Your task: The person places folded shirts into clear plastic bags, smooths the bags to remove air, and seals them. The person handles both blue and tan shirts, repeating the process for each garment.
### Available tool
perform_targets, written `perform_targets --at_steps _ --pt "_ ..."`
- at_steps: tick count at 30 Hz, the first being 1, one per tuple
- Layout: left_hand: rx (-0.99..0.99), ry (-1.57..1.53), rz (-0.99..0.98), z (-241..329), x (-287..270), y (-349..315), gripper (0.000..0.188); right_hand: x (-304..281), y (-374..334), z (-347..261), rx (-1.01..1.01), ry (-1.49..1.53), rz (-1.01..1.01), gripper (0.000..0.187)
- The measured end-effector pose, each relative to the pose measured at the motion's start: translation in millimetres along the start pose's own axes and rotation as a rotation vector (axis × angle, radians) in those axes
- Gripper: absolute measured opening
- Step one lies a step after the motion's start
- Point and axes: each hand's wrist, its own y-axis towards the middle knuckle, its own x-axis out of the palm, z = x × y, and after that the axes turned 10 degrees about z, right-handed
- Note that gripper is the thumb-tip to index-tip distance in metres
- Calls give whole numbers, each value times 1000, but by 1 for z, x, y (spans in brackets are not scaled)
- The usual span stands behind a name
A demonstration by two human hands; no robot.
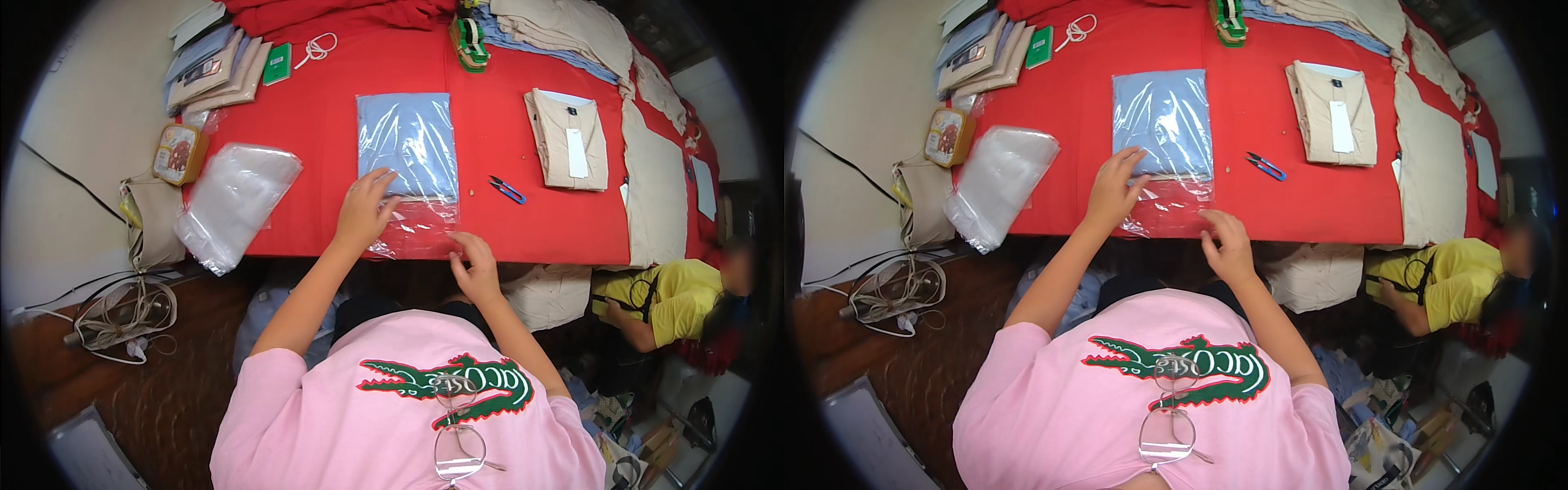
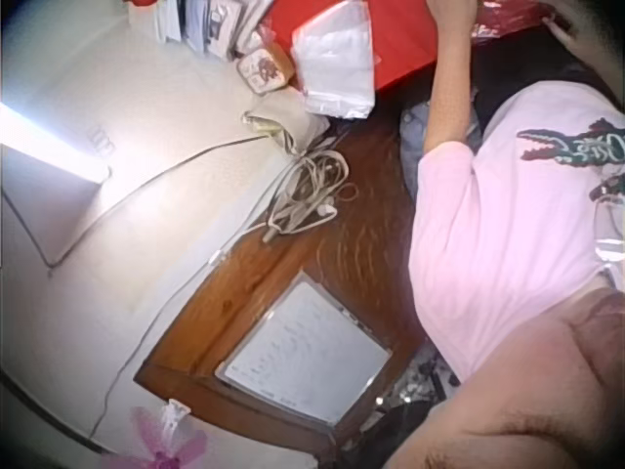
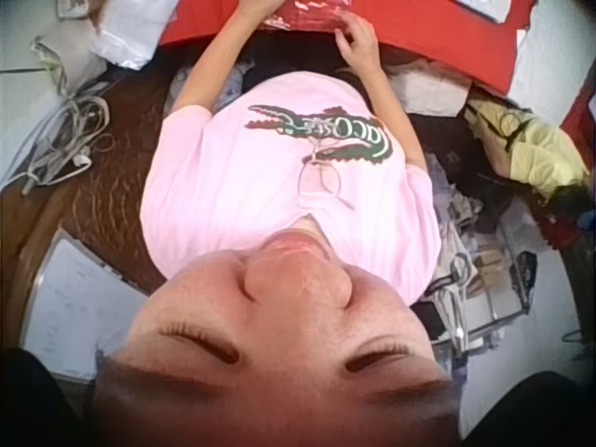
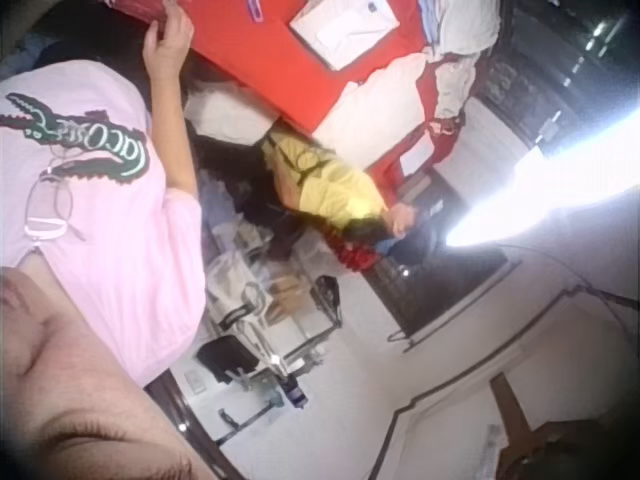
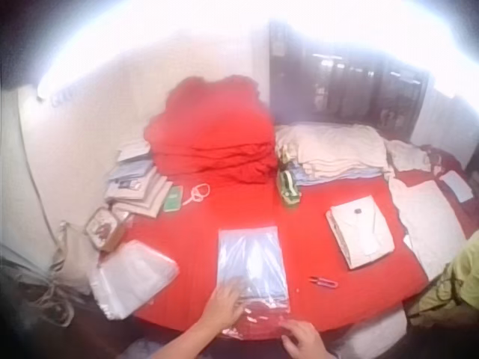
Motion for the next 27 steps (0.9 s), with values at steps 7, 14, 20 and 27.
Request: perform_targets --at_steps 7,14,20,27 --pt "-322 -135 17 -19 -38 -90 27 39 23 -11 62 172 -122 30" --pt "-852 -647 241 -29 -3 -123 35 79 44 -31 -20 237 -287 38" --pt "-1137 -952 169 -15 -4 -110 28 96 37 -29 -147 159 -447 66" --pt "-1140 -962 77 -17 4 -113 23 108 35 -19 -67 110 -433 46"
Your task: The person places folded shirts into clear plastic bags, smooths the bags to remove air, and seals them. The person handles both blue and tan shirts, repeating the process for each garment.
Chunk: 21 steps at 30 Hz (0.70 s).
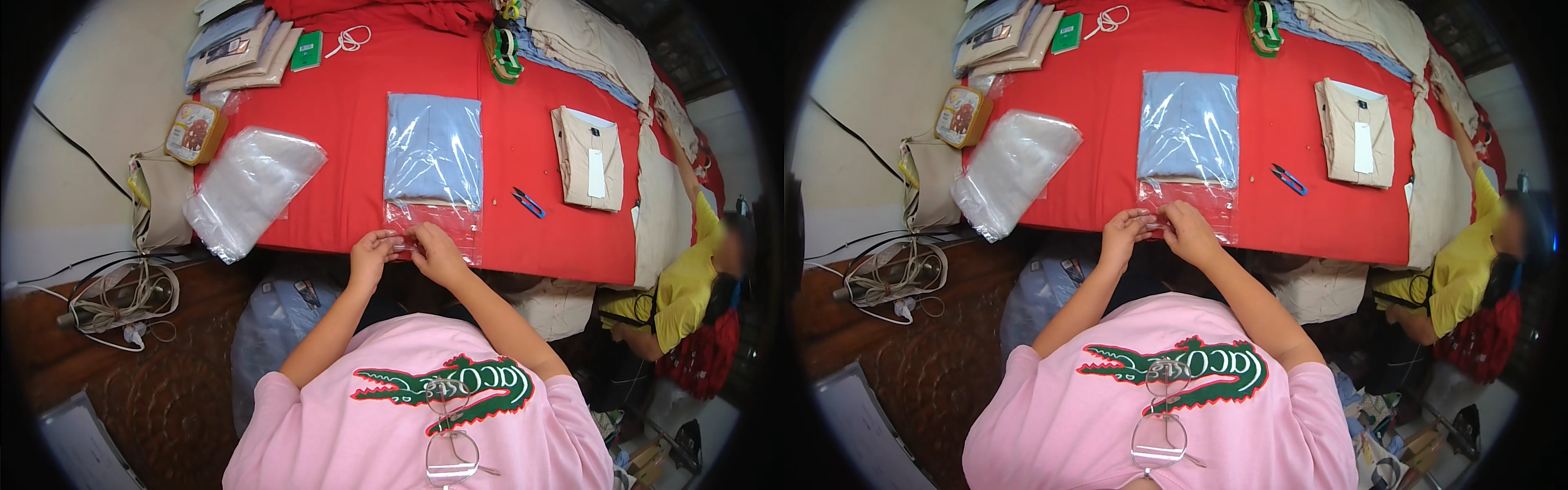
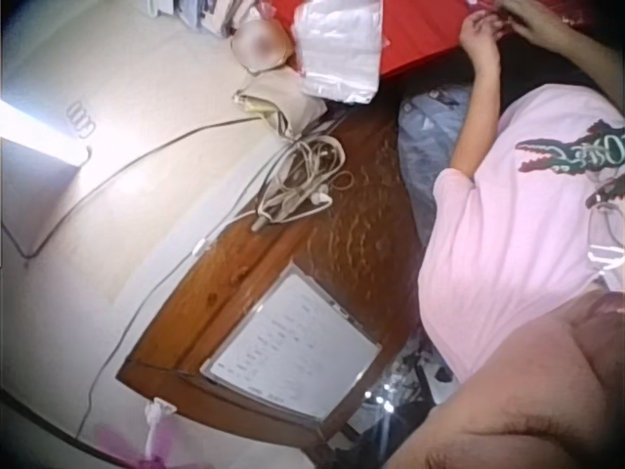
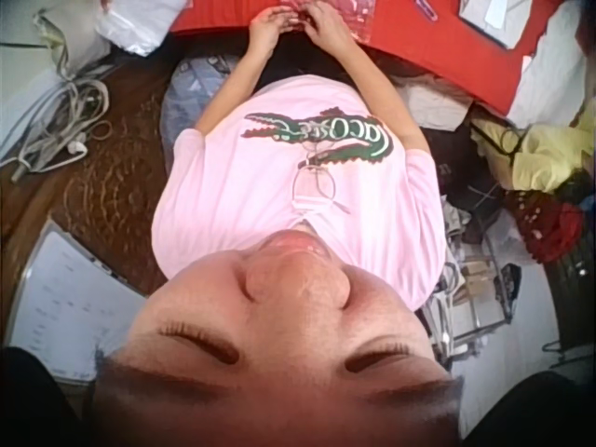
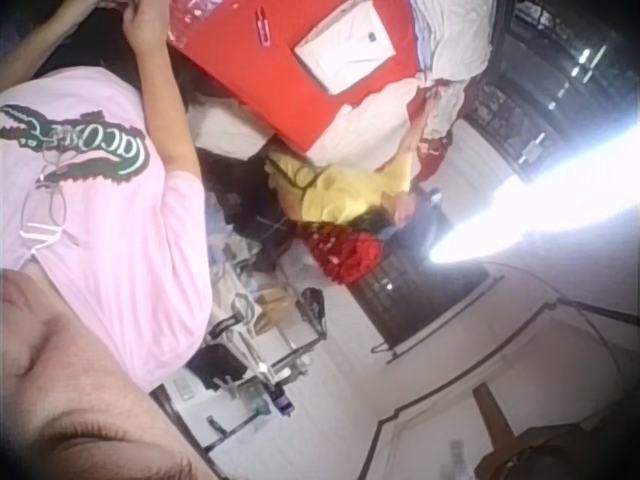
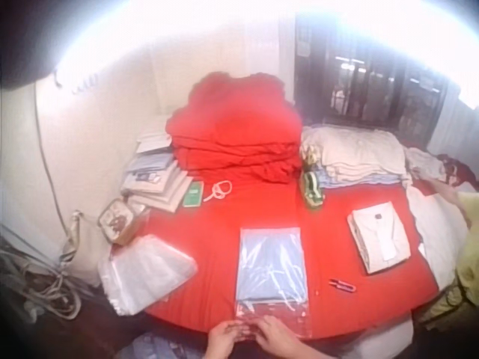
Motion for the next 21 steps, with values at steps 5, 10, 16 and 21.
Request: perform_targets --at_steps 5,10,16,21 --pt "-10 -112 -63 3 -1 1 22 -9 2 -10 94 280 69 38" --pt "-29 -131 -71 7 -1 -3 22 -10 4 -23 244 300 67 38" --pt "5 -153 -43 18 4 -8 22 -5 10 -27 -178 -158 150 37" --pt "294 -3 -64 16 4 7 21 9 9 0 280 361 337 29"
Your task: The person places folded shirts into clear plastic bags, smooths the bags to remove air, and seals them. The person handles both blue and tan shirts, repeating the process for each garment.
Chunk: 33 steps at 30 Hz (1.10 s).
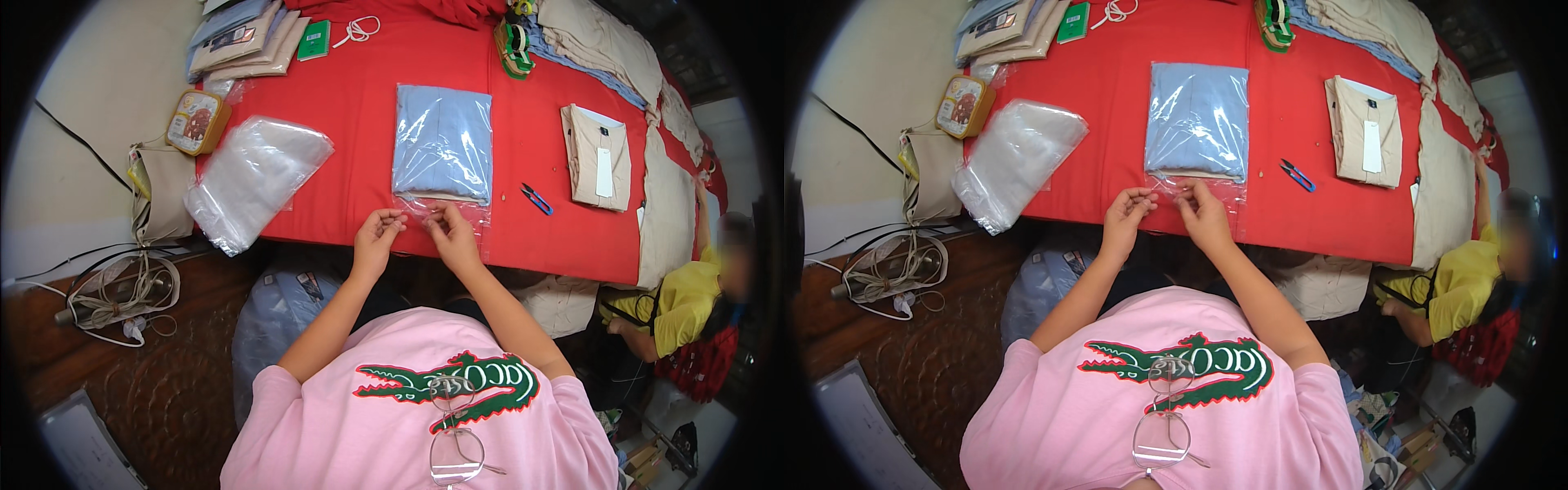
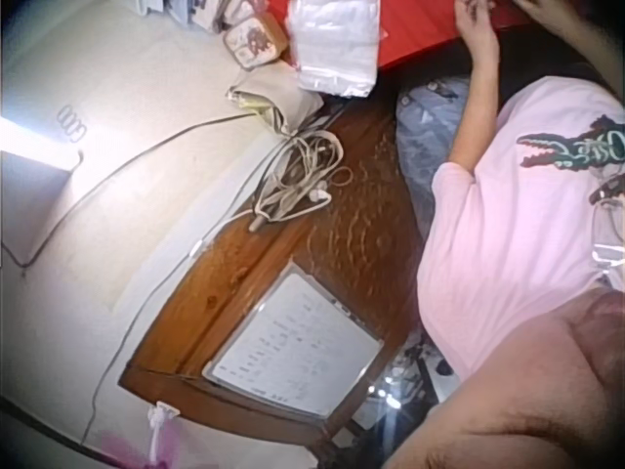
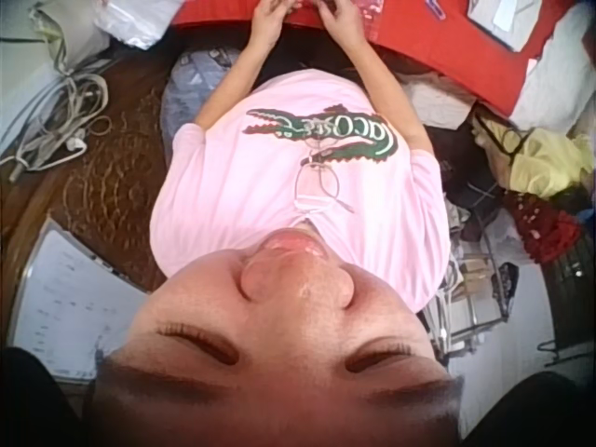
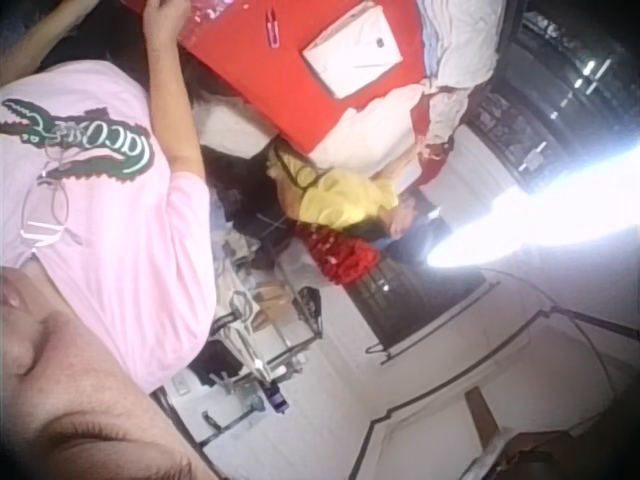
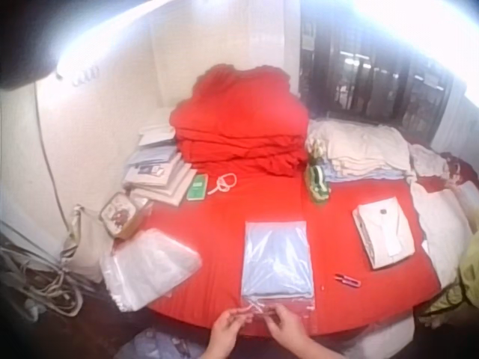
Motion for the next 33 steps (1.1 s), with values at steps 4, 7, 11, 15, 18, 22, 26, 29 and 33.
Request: perform_targets --at_steps 4,7,11,15,18,22,26,29,33 --pt "115 67 -51 -6 6 17 17 -12 19 17 356 327 -39 27" --pt "68 79 -76 -5 13 21 17 -19 25 21 394 377 -49 26" --pt "-28 106 -23 -3 23 19 22 -21 25 11 473 426 -62 21" --pt "-346 -105 31 10 28 14 34 -22 17 19 430 457 -79 15" --pt "-459 -98 47 20 21 12 36 -27 10 13 83 180 -166 12" --pt "-433 23 30 10 6 10 27 -22 -4 3 69 -28 -196 13" --pt "-430 30 18 4 -5 11 22 -10 -9 -7 267 92 -142 19" --pt "-414 50 28 4 -9 12 18 0 -5 -8 221 50 -119 23" --pt "-433 17 45 7 -14 12 15 9 -2 -16 57 -125 -134 26"
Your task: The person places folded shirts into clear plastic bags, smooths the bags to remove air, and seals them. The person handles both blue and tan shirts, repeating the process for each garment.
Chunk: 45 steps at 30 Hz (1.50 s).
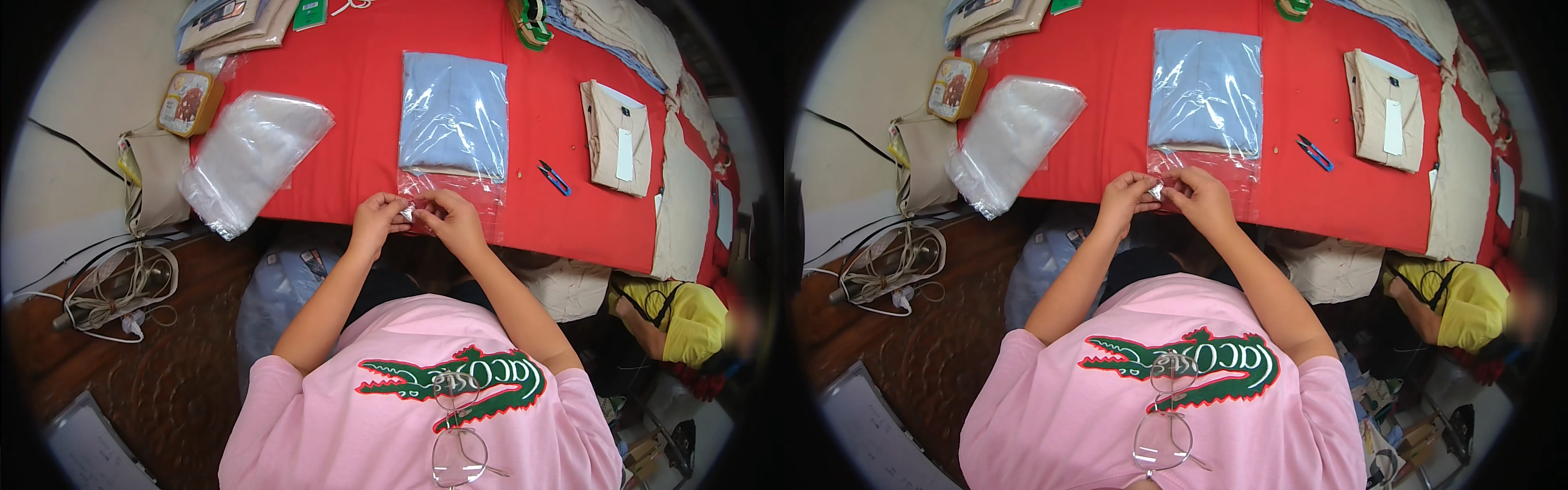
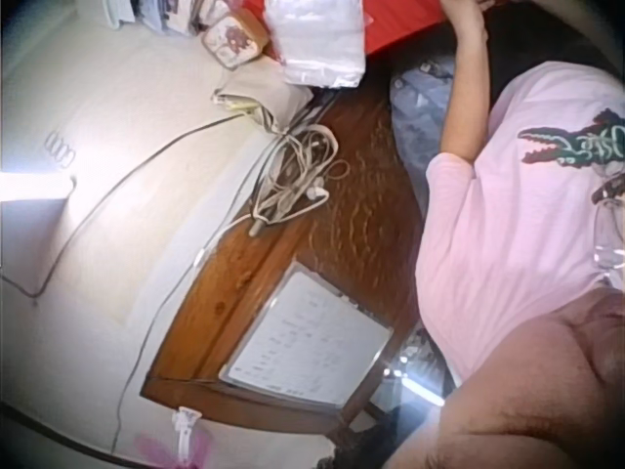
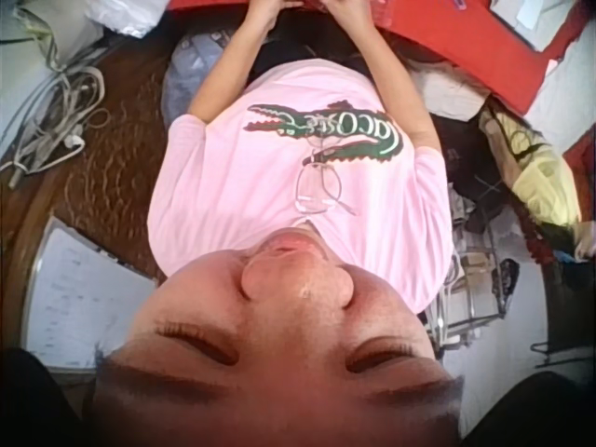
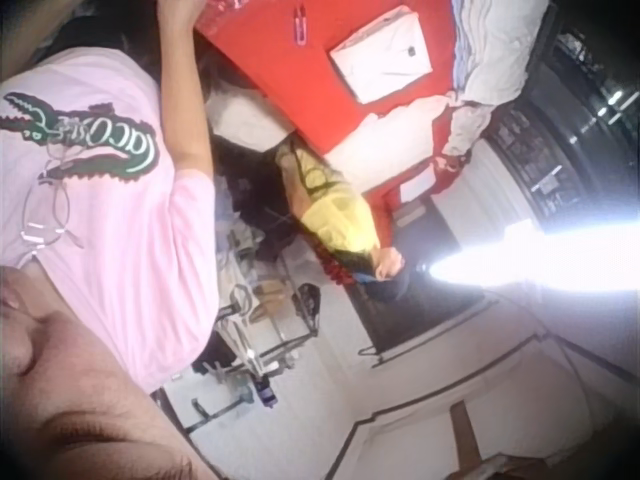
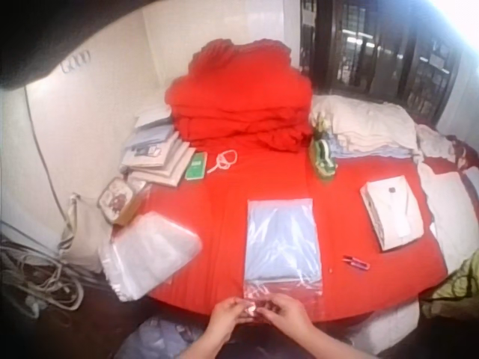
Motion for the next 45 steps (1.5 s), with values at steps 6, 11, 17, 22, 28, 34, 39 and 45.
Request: perform_targets --at_steps 6,11,17,22,28,34,39,45 --pt "73 31 13 0 0 4 13 2 8 -11 -95 -126 -39 24" --pt "215 56 41 -8 2 9 11 1 14 -11 -169 -187 -57 18" --pt "230 100 20 -13 -1 15 10 0 15 -10 -181 -215 -113 12" --pt "189 36 95 -16 1 20 8 3 -1 -20 -245 -272 -134 10" --pt "38 103 23 -1 9 15 19 11 -14 -20 -595 -485 -90 13" --pt "-36 256 -57 11 12 30 31 9 -17 -27 -824 -652 -139 19" --pt "204 266 -48 -12 15 44 25 18 -19 -21 -872 -714 -124 15" --pt "10 195 -86 2 19 33 26 22 -48 -21 -899 -590 -407 14"
